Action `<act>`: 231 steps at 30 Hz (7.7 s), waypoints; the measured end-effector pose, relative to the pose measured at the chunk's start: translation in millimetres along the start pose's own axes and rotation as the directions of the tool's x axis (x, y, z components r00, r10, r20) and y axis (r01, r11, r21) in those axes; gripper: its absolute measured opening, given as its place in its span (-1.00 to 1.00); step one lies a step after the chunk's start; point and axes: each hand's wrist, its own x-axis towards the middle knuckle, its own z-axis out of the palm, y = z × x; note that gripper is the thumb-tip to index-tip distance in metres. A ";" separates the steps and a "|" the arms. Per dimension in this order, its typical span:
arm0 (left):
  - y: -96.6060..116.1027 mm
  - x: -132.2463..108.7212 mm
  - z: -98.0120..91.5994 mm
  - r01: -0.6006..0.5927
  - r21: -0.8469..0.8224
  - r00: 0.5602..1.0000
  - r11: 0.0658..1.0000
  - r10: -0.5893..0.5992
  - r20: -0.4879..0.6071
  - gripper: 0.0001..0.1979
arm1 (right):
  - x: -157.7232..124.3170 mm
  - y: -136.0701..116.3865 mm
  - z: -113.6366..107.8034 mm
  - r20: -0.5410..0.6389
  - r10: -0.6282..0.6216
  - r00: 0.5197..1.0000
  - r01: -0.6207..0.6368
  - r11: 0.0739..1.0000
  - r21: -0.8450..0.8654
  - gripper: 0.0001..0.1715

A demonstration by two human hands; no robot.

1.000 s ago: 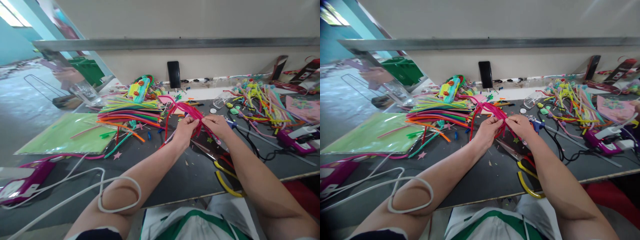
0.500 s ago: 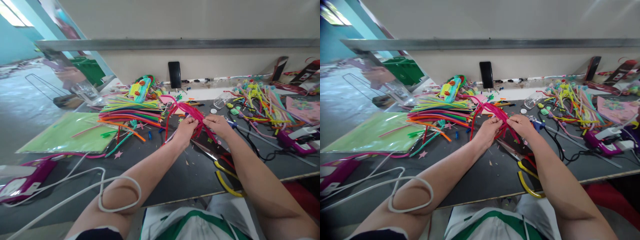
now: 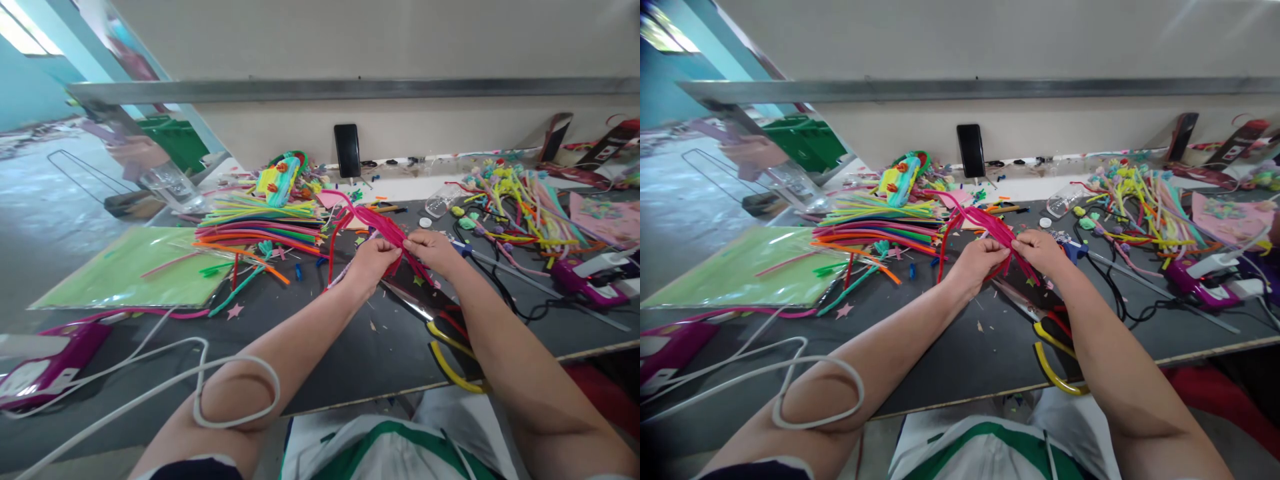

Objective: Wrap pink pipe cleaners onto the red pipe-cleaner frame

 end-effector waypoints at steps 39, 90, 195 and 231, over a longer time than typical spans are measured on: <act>9.1 -5.9 2.6 -0.040 -0.098 0.998 0.994 0.045 0.051 -0.84 | -6.7 27.3 -1.4 0.194 0.224 0.955 -0.295 0.657 0.694 -0.72; 5.7 1.0 -1.5 -0.056 -0.286 0.991 0.957 0.087 0.099 -0.75 | -3.5 -1.8 17.3 -0.209 0.005 0.978 0.032 0.984 0.175 -0.77; -2.0 -1.2 -4.9 -0.464 0.722 0.863 0.512 0.445 0.240 -0.74 | -1.1 8.5 9.6 0.055 0.222 0.973 -0.227 0.905 0.359 -0.77; 30.9 -21.5 -1.5 -0.564 0.772 0.747 0.293 0.580 0.326 -0.60 | 1.4 11.9 -2.0 -0.218 0.336 0.916 -0.143 0.783 0.606 -0.66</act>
